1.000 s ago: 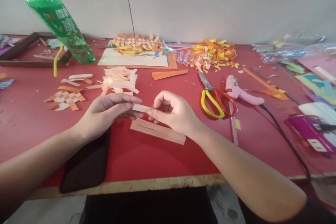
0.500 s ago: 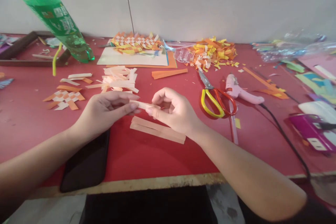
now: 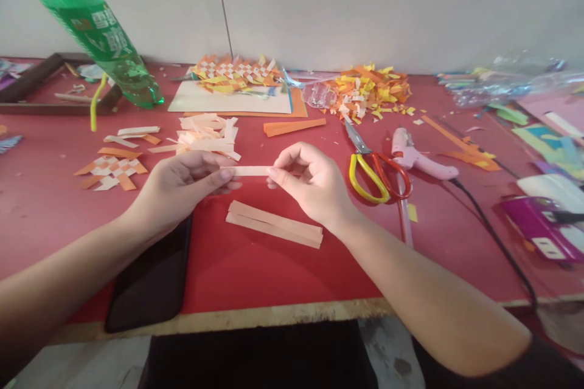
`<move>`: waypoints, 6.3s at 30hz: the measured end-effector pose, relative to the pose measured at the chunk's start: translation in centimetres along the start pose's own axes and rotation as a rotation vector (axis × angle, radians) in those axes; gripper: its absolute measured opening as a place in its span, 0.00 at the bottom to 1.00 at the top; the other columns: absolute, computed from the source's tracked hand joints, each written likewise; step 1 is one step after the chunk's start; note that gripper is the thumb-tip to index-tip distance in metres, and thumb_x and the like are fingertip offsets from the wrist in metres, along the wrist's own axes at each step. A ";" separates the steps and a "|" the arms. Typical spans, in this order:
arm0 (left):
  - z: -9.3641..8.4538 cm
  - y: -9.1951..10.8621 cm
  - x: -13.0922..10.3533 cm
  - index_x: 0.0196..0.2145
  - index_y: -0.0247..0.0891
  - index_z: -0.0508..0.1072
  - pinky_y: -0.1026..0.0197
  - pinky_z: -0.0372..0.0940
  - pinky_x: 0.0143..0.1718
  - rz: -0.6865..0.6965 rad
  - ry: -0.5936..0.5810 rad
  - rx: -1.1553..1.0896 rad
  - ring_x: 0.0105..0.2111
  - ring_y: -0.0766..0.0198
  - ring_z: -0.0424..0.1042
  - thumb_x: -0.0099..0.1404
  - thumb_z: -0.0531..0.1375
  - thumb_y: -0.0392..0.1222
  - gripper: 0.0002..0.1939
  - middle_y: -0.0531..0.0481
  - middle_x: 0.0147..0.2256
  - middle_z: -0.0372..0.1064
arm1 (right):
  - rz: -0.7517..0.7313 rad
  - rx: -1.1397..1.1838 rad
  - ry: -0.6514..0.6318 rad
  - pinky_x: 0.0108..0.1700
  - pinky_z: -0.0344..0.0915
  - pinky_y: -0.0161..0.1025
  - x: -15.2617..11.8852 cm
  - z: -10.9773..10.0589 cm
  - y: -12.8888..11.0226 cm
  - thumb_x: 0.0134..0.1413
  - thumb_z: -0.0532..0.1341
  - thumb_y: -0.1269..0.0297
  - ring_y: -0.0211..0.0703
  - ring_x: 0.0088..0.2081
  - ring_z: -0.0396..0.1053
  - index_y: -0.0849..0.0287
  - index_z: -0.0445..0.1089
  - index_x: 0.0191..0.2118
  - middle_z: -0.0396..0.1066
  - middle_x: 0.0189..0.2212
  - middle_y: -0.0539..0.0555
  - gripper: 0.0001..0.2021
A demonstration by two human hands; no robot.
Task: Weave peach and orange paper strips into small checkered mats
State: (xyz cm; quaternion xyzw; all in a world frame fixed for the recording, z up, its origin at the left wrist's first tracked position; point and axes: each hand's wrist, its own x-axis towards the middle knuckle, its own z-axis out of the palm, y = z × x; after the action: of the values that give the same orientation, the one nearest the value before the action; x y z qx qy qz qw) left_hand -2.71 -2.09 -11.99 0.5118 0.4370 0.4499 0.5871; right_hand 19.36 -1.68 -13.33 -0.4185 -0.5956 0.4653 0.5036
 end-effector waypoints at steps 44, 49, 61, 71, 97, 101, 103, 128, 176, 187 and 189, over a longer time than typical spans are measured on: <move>-0.3 0.2 0.0 0.36 0.40 0.79 0.62 0.71 0.41 0.224 0.026 0.448 0.36 0.62 0.77 0.63 0.66 0.44 0.06 0.49 0.37 0.80 | -0.064 -0.062 -0.465 0.40 0.72 0.38 -1.1 -0.2 -1.2 0.65 0.59 0.68 0.40 0.38 0.77 0.53 0.73 0.44 0.78 0.36 0.50 0.06; -0.1 0.4 0.0 0.37 0.38 0.78 0.63 0.73 0.39 0.187 0.017 0.356 0.35 0.63 0.78 0.62 0.67 0.41 0.06 0.48 0.36 0.80 | -0.083 0.001 -0.550 0.46 0.75 0.42 -1.2 -0.2 -1.5 0.59 0.63 0.71 0.44 0.41 0.79 0.56 0.77 0.40 0.81 0.39 0.54 0.06; 0.0 0.2 0.1 0.37 0.37 0.82 0.63 0.76 0.41 -0.019 -0.022 0.086 0.35 0.63 0.80 0.60 0.67 0.39 0.07 0.49 0.36 0.80 | 0.120 0.050 -0.369 0.30 0.73 0.34 -0.5 -0.2 -1.1 0.56 0.69 0.61 0.39 0.28 0.77 0.59 0.65 0.26 0.77 0.25 0.52 0.14; -0.1 0.2 -0.2 0.38 0.39 0.82 0.65 0.76 0.40 -0.028 -0.070 0.026 0.35 0.63 0.80 0.61 0.68 0.44 0.09 0.50 0.36 0.80 | 0.105 0.063 -0.251 0.29 0.74 0.33 -0.6 0.1 -0.4 0.55 0.69 0.64 0.40 0.29 0.79 0.57 0.63 0.33 0.75 0.25 0.48 0.13; -0.5 0.0 0.7 0.35 0.38 0.81 0.67 0.74 0.38 -0.077 0.054 -0.028 0.30 0.69 0.77 0.55 0.73 0.43 0.10 0.52 0.29 0.78 | 0.029 0.059 -0.107 0.38 0.77 0.37 -0.2 -0.2 -0.3 0.58 0.68 0.66 0.37 0.30 0.78 0.57 0.68 0.34 0.76 0.28 0.48 0.07; -0.5 0.2 0.7 0.33 0.37 0.81 0.69 0.73 0.36 -0.062 0.058 -0.040 0.29 0.69 0.77 0.56 0.73 0.41 0.09 0.53 0.28 0.77 | 0.004 0.034 -0.083 0.39 0.76 0.36 -0.1 -0.1 0.0 0.58 0.67 0.67 0.36 0.30 0.78 0.57 0.67 0.34 0.76 0.28 0.47 0.08; -0.4 0.3 0.7 0.33 0.36 0.81 0.68 0.73 0.36 -0.046 0.070 -0.034 0.29 0.69 0.77 0.55 0.73 0.41 0.09 0.52 0.28 0.77 | -0.014 0.024 -0.096 0.40 0.76 0.37 -0.1 0.0 -0.1 0.58 0.67 0.67 0.37 0.32 0.79 0.56 0.66 0.35 0.76 0.29 0.47 0.08; -1.5 0.3 0.6 0.41 0.42 0.77 0.57 0.67 0.43 0.659 -0.023 0.895 0.41 0.58 0.74 0.67 0.62 0.43 0.06 0.49 0.39 0.78 | 0.022 -0.707 -0.485 0.46 0.64 0.44 0.0 0.1 -1.0 0.59 0.66 0.64 0.45 0.41 0.69 0.58 0.76 0.31 0.71 0.35 0.54 0.07; 0.2 0.3 -0.4 0.39 0.40 0.80 0.61 0.76 0.40 0.034 -0.078 0.137 0.35 0.59 0.81 0.54 0.74 0.42 0.15 0.50 0.32 0.81 | 0.034 -0.091 -0.181 0.27 0.67 0.33 -0.4 0.2 -1.2 0.51 0.71 0.52 0.35 0.28 0.69 0.57 0.67 0.32 0.69 0.29 0.49 0.16; 0.0 0.3 -0.1 0.36 0.38 0.79 0.62 0.76 0.41 0.080 0.014 0.097 0.35 0.62 0.81 0.56 0.72 0.42 0.11 0.51 0.33 0.80 | -0.028 -0.077 -0.129 0.33 0.73 0.36 -0.3 0.0 -0.6 0.54 0.70 0.62 0.38 0.29 0.75 0.57 0.67 0.33 0.72 0.28 0.48 0.11; 0.0 0.3 -0.1 0.34 0.38 0.79 0.63 0.76 0.39 0.086 0.027 0.092 0.33 0.63 0.80 0.56 0.73 0.42 0.10 0.51 0.31 0.80 | -0.042 -0.097 -0.104 0.33 0.74 0.36 -0.3 0.0 -0.7 0.53 0.70 0.63 0.37 0.28 0.75 0.57 0.67 0.33 0.72 0.27 0.48 0.10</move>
State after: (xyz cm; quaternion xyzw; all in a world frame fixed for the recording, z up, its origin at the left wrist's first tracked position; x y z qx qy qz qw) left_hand -2.78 -2.13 -11.73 0.5505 0.4427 0.4610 0.5371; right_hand 19.35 -2.10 -12.73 -0.4048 -0.6516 0.4464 0.4608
